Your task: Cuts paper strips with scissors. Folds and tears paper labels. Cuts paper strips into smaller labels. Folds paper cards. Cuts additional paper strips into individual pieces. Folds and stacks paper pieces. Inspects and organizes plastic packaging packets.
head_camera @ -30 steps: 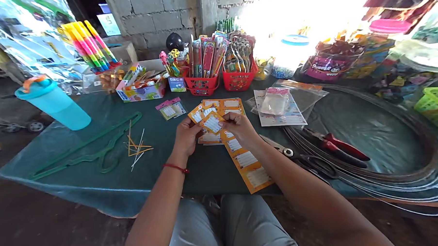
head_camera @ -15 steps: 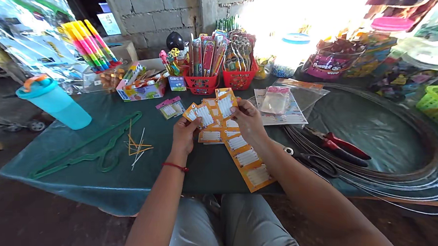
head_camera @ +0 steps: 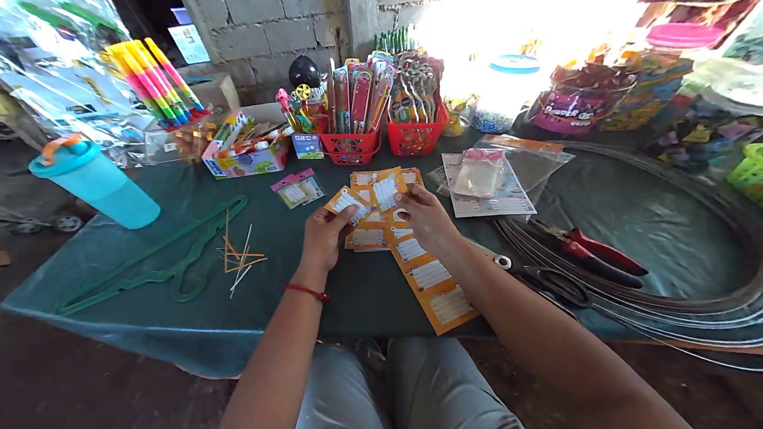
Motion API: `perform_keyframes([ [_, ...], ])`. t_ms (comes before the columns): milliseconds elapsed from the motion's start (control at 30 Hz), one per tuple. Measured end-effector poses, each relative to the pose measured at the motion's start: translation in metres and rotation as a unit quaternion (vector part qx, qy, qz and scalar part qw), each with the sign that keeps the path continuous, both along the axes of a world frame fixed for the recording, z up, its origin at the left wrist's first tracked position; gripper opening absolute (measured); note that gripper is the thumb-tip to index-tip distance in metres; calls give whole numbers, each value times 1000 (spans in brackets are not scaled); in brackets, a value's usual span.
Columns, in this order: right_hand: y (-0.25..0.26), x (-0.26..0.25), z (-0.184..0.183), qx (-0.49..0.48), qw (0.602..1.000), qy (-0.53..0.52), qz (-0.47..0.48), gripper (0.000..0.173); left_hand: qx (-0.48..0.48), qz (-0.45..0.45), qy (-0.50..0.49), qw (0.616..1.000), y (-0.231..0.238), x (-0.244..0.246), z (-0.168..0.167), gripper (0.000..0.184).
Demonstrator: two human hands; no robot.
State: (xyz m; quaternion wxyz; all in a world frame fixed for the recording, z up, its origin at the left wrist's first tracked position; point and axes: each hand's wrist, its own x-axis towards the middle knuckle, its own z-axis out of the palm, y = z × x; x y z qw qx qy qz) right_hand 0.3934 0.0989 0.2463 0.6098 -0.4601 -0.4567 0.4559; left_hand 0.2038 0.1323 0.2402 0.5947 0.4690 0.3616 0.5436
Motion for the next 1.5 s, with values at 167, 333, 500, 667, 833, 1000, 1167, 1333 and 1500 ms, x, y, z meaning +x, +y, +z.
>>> perform_keyframes([
  [167, 0, 0, -2, 69, 996, 13, 55, 12, -2, -7, 37, 999, 0, 0, -1, 6],
  [333, -5, -4, 0, 65, 979, -188, 53, 22, 16, -78, 82, 993, -4, -1, -2, 18],
  [500, -3, 1, 2, 49, 970, -227, 66, 18, 13, -85, 117, 989, -7, -2, 1, 53],
  [667, -2, 1, 1, 141, 868, -477, -9, 19, 270, 27, 341, 900, 4, -7, -9, 30],
  [833, -4, 1, -1, 190, 822, -534, -45, 13, 301, 53, 444, 842, 1, -3, -9, 24],
  [1000, -4, 1, 0, 112, 823, -557, 2, 17, 282, -5, 425, 860, 2, 0, -11, 25],
  [1167, -2, -4, 1, 46, 844, -534, 10, 26, 267, -17, 444, 855, 3, 2, -13, 27],
  [1333, 1, -2, -7, 106, 869, -484, -19, 25, 259, 21, 423, 868, 2, 3, -13, 23],
  [1500, 1, -2, -5, 58, 854, -517, 22, 31, 220, -23, 460, 860, 3, 4, -11, 37],
])
